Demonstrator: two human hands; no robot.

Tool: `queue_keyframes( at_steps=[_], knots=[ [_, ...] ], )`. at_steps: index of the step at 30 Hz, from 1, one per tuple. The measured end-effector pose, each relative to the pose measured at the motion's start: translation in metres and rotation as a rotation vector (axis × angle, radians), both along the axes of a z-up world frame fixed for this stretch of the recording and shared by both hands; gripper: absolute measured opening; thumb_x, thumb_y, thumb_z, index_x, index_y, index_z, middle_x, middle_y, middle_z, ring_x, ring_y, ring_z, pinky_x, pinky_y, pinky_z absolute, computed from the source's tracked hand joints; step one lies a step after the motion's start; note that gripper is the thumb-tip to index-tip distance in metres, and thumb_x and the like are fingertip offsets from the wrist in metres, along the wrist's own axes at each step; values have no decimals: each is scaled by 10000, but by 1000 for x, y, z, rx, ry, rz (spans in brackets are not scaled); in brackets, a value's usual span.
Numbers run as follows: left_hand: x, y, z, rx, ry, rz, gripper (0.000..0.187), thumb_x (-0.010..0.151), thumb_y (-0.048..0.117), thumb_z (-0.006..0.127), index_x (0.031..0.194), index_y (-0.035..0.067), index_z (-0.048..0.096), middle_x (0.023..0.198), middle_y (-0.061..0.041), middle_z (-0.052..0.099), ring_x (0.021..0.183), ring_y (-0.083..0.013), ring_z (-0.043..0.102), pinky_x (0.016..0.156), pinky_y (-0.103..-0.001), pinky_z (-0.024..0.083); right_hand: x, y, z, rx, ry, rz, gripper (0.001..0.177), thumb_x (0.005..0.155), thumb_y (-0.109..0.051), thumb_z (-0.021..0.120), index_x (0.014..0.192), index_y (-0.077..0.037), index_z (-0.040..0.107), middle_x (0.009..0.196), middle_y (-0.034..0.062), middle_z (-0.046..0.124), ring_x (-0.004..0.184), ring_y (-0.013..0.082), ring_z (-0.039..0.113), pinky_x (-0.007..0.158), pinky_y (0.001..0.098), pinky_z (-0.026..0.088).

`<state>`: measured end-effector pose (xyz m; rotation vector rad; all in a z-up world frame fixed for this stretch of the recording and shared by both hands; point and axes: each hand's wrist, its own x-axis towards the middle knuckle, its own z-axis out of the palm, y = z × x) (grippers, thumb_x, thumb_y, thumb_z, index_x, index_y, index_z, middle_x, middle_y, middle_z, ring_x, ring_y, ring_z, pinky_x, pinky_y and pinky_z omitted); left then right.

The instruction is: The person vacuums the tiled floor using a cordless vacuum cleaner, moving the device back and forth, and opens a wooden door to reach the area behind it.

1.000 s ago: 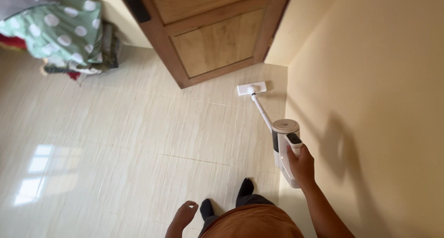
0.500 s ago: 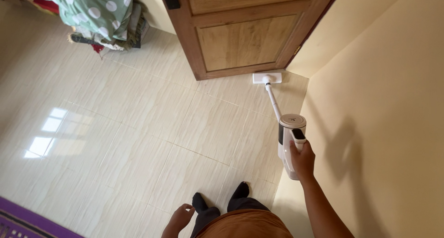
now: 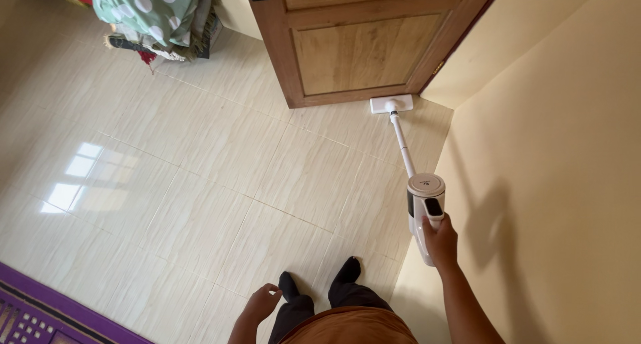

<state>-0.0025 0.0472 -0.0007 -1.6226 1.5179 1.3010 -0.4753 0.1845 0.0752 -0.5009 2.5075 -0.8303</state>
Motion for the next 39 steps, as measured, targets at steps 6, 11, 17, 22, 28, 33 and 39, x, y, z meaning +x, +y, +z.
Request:
queue_keyframes(
  at_steps=[6,11,17,22,28,33,39],
  knots=[
    [1,-5,-2,59,-1,-93,444,967,431,596,1303,147,653,1245,-137,745,1190,-280,717,1027,-403,555,46,35,-3,23,2,-26,464,945,-356,659,1258,-19,598,1065,237,748,988,407,732,859,462,575],
    [18,-25,-2,40,29,-297,444,984,423,587,1330,148,634,1353,-120,677,1289,-278,631,1078,-416,517,103,71,12,43,-31,-68,448,935,-337,661,1250,-25,591,994,235,767,945,400,750,833,457,586],
    [45,-62,-7,12,42,-511,448,990,425,580,1343,153,627,1372,-120,661,1307,-290,608,1090,-428,507,186,109,52,79,-91,-139,455,939,-332,640,1272,-31,569,1002,208,774,925,351,773,813,437,602],
    [68,-71,-14,56,23,-514,478,987,441,569,1375,166,615,1357,-133,679,1292,-285,639,1083,-424,519,261,132,89,115,-131,-234,449,926,-337,651,1261,-42,597,994,182,781,907,326,775,817,433,598],
    [84,-63,-16,75,17,-669,488,996,457,556,1390,173,607,1428,-114,630,1352,-287,575,1123,-447,475,327,148,128,107,-211,-345,422,893,-367,684,1188,-66,667,971,140,804,851,273,804,809,394,613],
    [81,-63,-17,62,49,-756,485,992,452,558,1381,169,613,1429,-113,632,1347,-293,580,1127,-441,474,361,152,167,106,-224,-436,423,862,-381,711,1146,-68,704,918,131,815,816,259,804,785,381,615],
    [57,-63,-18,20,105,-824,487,981,450,571,1360,150,632,1401,-119,651,1316,-288,608,1105,-425,491,384,160,198,95,-225,-537,412,856,-373,711,1137,-73,728,900,128,818,809,251,803,780,371,611]
  ],
)
